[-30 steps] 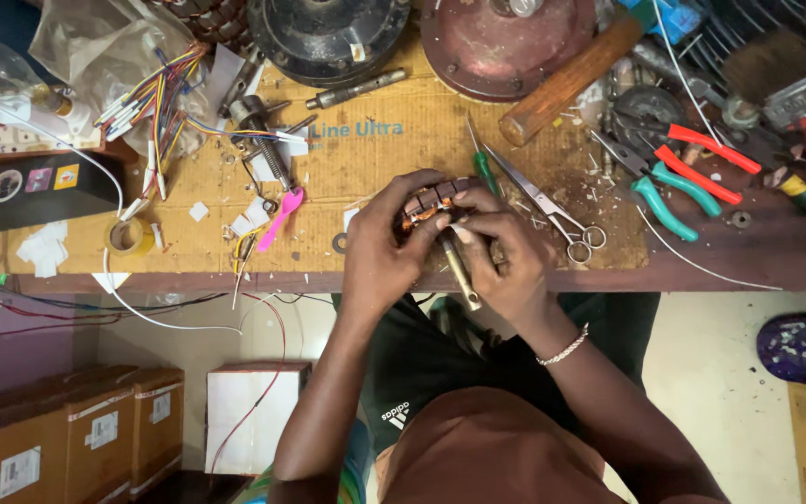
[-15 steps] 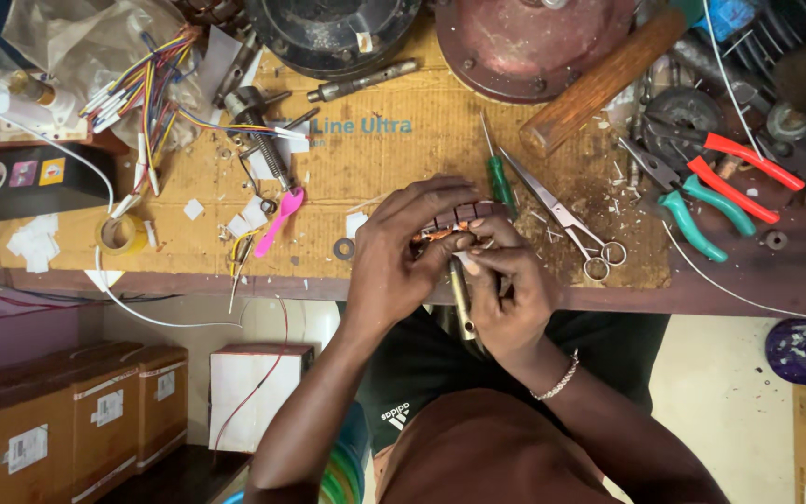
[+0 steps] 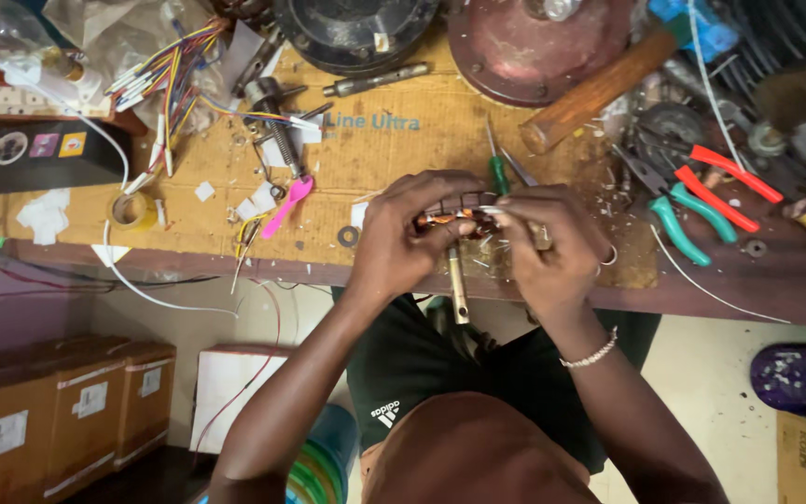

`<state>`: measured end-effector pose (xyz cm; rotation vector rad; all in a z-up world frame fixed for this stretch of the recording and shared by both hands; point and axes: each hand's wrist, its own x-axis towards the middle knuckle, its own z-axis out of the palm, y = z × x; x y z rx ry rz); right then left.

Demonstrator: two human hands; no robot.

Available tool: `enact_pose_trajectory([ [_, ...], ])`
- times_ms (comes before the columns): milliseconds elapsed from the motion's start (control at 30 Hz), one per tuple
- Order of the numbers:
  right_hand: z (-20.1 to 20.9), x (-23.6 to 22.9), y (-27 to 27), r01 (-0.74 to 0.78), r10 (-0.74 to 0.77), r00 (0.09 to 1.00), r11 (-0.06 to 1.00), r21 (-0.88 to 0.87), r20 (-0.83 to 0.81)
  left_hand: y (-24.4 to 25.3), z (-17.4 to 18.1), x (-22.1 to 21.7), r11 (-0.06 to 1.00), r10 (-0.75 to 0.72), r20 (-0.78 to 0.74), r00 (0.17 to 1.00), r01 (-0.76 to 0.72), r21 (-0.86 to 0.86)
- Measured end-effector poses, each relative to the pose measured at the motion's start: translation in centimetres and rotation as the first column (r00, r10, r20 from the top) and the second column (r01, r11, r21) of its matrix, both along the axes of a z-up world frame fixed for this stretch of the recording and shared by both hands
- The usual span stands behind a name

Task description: The person assembles a cylindrical electrical component by inserting small white insulating pieces into slots on a copper-wound rotor. They use scissors to cut the pieces and a screwdriver to adjust the assembly. The work is performed on a cluttered workbench with various tools and parts visible.

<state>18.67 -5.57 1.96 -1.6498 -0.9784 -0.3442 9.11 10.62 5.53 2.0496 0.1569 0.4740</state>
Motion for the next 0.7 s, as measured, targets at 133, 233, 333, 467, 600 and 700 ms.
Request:
enact_pose_trajectory([
  [133,0.5,0.2,-0.2,-0.052,0.054,0.995,0.998,-0.026,0.079,-0.1,0.1,0.0,1.0,0.007,0.024,1.0,-0.008,0.026],
  [233,1.0,0.7,-0.4,-0.074,0.09,0.97,0.994,-0.08,0.225,-0.2,0.0,-0.1,0.999,0.006,0.044,0.999,-0.008,0.046],
  [333,1.5,0.9,-0.6,-0.091,0.115,0.963,0.99,-0.108,0.242,-0.3,0.0,0.0,0.998,0.009,0.069,0.998,-0.013,0.056],
  [467,2.8,1.0,-0.8,-0.134,0.16,0.975,0.977,-0.166,0.155,-0.2,0.2,0.0,0.998,0.021,0.054,0.998,-0.024,0.052],
  [600,4.5,0.8,-1.0,-0.149,0.139,0.989,0.956,-0.251,-0.057,0.2,0.1,0.2,0.998,0.011,0.03,0.999,-0.012,0.063],
  [700,5.6,0.7,-1.0,-0.123,0.078,0.985,0.941,-0.317,-0.151,-0.1,0.1,0.1,0.998,0.037,0.012,0.999,-0.038,0.059],
])
